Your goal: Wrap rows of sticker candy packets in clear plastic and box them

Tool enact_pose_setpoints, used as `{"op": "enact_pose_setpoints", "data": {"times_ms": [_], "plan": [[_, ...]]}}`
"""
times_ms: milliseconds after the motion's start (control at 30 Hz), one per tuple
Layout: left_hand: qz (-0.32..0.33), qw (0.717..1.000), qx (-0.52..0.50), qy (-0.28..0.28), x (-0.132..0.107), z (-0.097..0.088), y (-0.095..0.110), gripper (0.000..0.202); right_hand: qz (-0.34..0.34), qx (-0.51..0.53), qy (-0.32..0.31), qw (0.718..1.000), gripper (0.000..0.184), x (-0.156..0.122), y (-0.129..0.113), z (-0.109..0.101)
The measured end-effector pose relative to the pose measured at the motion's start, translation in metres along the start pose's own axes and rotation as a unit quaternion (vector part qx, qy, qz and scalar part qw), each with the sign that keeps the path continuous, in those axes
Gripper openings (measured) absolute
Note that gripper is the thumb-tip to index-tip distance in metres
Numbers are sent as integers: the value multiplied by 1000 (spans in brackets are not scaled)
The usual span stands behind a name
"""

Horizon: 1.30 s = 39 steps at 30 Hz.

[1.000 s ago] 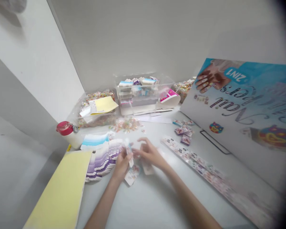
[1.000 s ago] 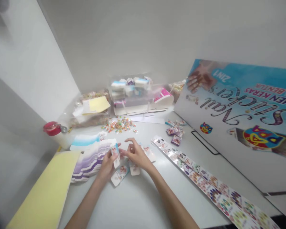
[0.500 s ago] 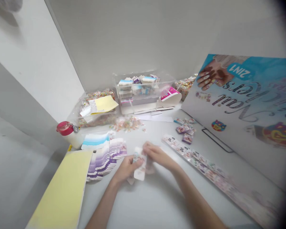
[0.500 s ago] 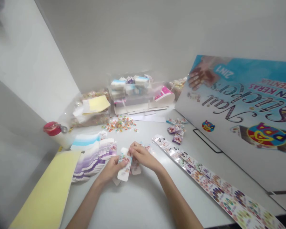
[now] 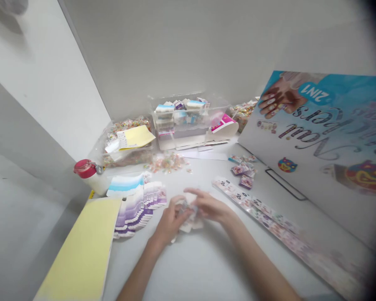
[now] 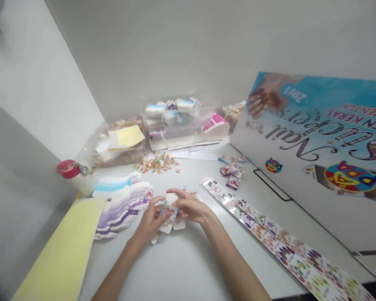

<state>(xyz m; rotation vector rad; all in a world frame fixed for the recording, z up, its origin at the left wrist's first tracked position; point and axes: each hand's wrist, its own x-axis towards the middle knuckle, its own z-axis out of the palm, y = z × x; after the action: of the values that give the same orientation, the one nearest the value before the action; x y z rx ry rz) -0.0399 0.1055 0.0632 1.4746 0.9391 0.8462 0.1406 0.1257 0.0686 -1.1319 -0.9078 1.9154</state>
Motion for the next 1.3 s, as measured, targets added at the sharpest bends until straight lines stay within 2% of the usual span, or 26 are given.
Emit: {"op": "enact_pose_setpoints", "data": {"times_ms": [67, 133, 267, 367, 500, 600, 767, 900, 1033, 1100, 1167, 1233, 1300], "plan": [[-3, 999, 30, -12, 0, -3, 0, 36, 8, 3, 17, 1000, 46, 0, 2, -1], [-11, 999, 38, -24, 1, -6, 2, 32, -3, -8, 20, 1000, 42, 0, 2, 0], [-11, 1000, 16, -21, 2, -10, 6, 31, -72, -57, -2, 996, 29, -1, 0, 7], [-3, 1000, 13, 0, 3, -11, 5, 28, -112, -99, 45, 988, 30, -3, -3, 17], [4, 1000, -12, 19, 5, -11, -3, 31, -139, -172, 118, 968, 17, -8, -11, 29], [0, 999, -48, 18, 5, -11, -6, 37, -148, -192, 132, 961, 15, -10, -16, 33], [-23, 996, -86, 6, 4, -9, -4, 46, -155, -212, 104, 959, 21, -12, -21, 31], [-38, 995, -91, 3, 3, -6, -1, 38, -187, -225, 45, 955, 28, -15, -22, 24], [-35, 997, -66, 13, 5, -10, -3, 30, -170, -277, -8, 946, 42, -17, -27, 15], [-7, 1000, 11, 22, 8, -14, -5, 26, -174, -330, -10, 928, 42, -7, -32, 14], [24, 995, 93, 20, 10, -19, -7, 23, -221, -397, 36, 890, 31, 17, -38, 20], [43, 989, 142, 10, 11, -21, -9, 18, -289, -454, 94, 838, 26, 53, -44, 33], [57, 984, 170, 8, 12, -21, -10, 12, -304, -477, 78, 821, 28, 96, -48, 50]]}}
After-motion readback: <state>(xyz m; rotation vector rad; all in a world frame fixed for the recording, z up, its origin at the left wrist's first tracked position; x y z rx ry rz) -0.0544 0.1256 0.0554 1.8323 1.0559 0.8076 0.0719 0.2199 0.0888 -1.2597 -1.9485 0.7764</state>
